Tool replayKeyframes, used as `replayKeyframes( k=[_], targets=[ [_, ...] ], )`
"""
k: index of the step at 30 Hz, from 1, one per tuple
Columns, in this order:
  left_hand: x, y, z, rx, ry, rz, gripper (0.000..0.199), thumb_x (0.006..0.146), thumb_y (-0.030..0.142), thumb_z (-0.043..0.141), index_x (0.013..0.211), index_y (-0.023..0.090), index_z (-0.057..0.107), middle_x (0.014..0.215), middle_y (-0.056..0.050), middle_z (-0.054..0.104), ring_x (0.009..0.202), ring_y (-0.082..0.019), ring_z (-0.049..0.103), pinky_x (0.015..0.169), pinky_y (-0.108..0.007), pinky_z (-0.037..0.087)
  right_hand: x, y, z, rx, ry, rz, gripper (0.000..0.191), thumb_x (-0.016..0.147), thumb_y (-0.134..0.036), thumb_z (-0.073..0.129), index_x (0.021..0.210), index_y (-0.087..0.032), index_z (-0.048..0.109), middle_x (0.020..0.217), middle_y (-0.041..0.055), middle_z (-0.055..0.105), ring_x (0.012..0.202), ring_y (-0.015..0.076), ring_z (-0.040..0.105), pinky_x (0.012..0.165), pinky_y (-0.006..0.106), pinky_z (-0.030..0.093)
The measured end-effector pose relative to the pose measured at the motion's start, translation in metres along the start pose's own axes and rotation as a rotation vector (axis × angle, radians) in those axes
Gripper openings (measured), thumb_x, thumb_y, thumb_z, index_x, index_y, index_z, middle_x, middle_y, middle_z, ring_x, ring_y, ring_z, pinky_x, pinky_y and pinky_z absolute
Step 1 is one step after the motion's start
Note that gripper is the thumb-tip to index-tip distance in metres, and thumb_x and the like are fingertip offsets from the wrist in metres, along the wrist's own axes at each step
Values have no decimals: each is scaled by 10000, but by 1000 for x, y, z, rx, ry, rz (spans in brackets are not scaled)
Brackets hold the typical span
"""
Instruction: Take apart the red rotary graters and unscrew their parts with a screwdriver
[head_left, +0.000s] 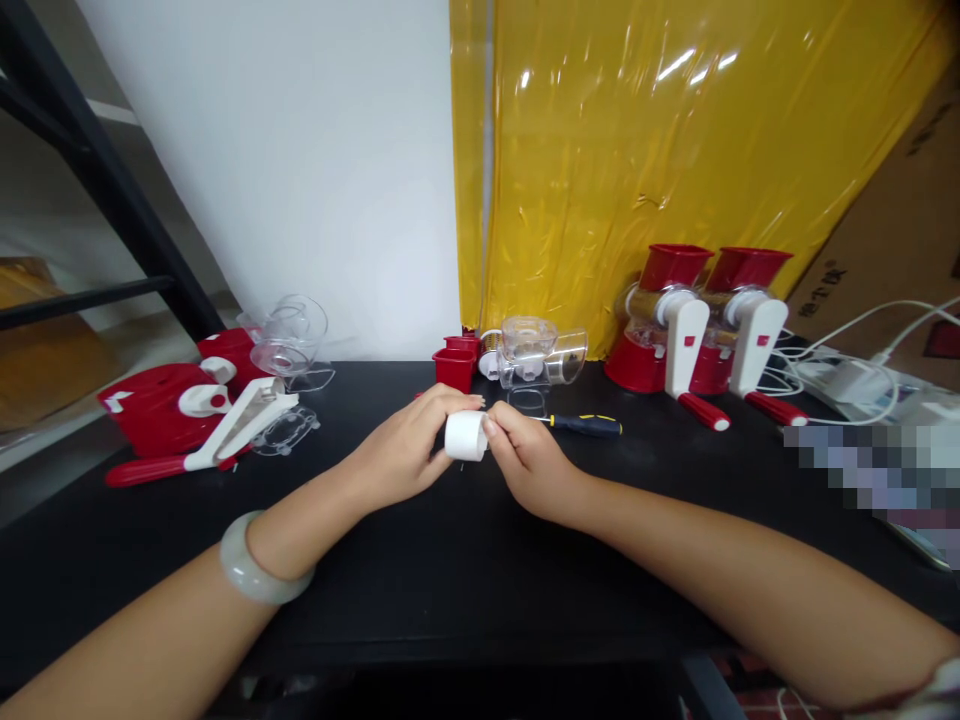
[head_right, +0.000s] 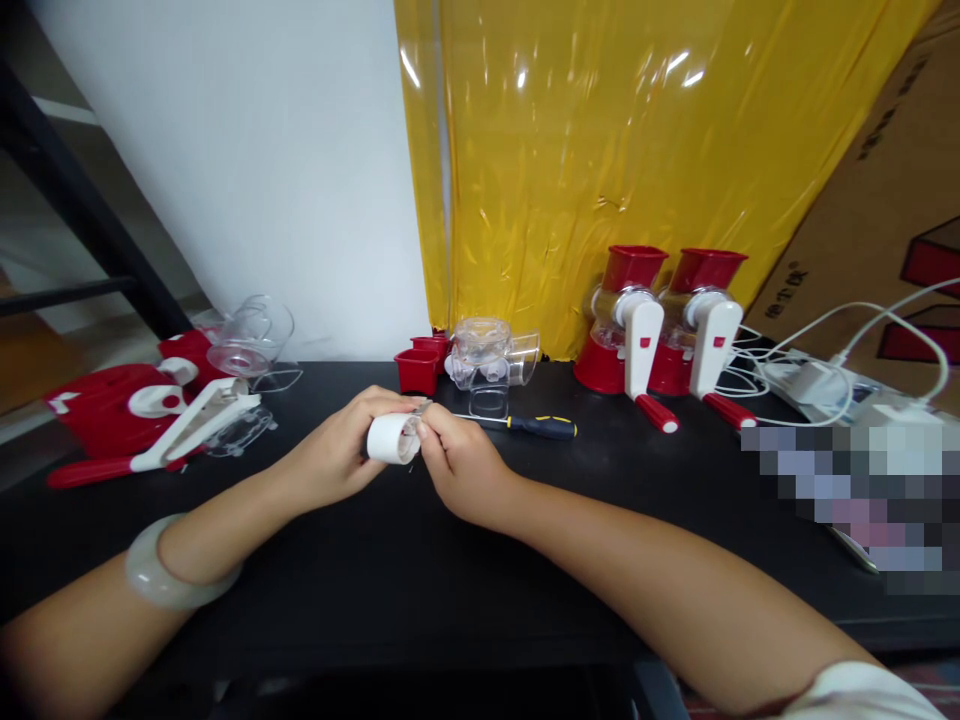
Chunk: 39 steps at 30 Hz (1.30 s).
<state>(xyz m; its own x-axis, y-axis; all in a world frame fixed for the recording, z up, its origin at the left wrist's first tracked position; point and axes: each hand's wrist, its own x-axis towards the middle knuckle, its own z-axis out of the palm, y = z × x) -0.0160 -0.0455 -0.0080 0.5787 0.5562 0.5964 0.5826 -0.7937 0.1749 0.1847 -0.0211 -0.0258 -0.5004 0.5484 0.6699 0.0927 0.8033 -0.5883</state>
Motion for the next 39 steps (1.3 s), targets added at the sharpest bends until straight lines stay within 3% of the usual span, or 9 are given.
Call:
replayKeyframes(
  k=[19,29,32,36,39],
  targets=[
    [-1,2,-4,110,19,64,574,815,63,563,1325,254,382,1307,-108,574,1236,-250,534,989,-473,497,2,-4,-10,-4,-66,-79,256,990,-263,359,742,-224,409,651,-27,457,590,118,452,578,261,361],
    [0,4,-8,88,42,22,553,822,92,579,1321,245,396,1214,-106,606,1122,-235,593,885,-408,536,4,0,-9,86,-83,13,299,1003,-335,358,750,-210,458,664,-18,561,608,107,524,614,255,410],
    [-1,-4,-11,97,100,-30,526,826,150,629,1297,227,410,1197,-113,614,1095,-245,608,876,-406,533,4,-4,-17,115,-59,43,303,1006,-351,360,758,-212,464,632,-28,544,586,108,512,612,264,412],
    [-3,-21,-18,146,234,-197,447,839,242,666,1233,191,462,1146,-121,637,1042,-256,639,877,-411,526,3,-15,-29,280,17,50,304,1018,-399,335,809,-220,463,631,-29,541,564,111,506,592,277,417],
    [0,-23,-23,108,269,-231,590,833,261,669,1356,196,404,1172,-119,637,1101,-273,623,982,-465,490,5,-9,-28,373,67,58,321,1006,-448,352,789,-227,436,611,-32,514,564,119,521,581,284,438]
  ],
)
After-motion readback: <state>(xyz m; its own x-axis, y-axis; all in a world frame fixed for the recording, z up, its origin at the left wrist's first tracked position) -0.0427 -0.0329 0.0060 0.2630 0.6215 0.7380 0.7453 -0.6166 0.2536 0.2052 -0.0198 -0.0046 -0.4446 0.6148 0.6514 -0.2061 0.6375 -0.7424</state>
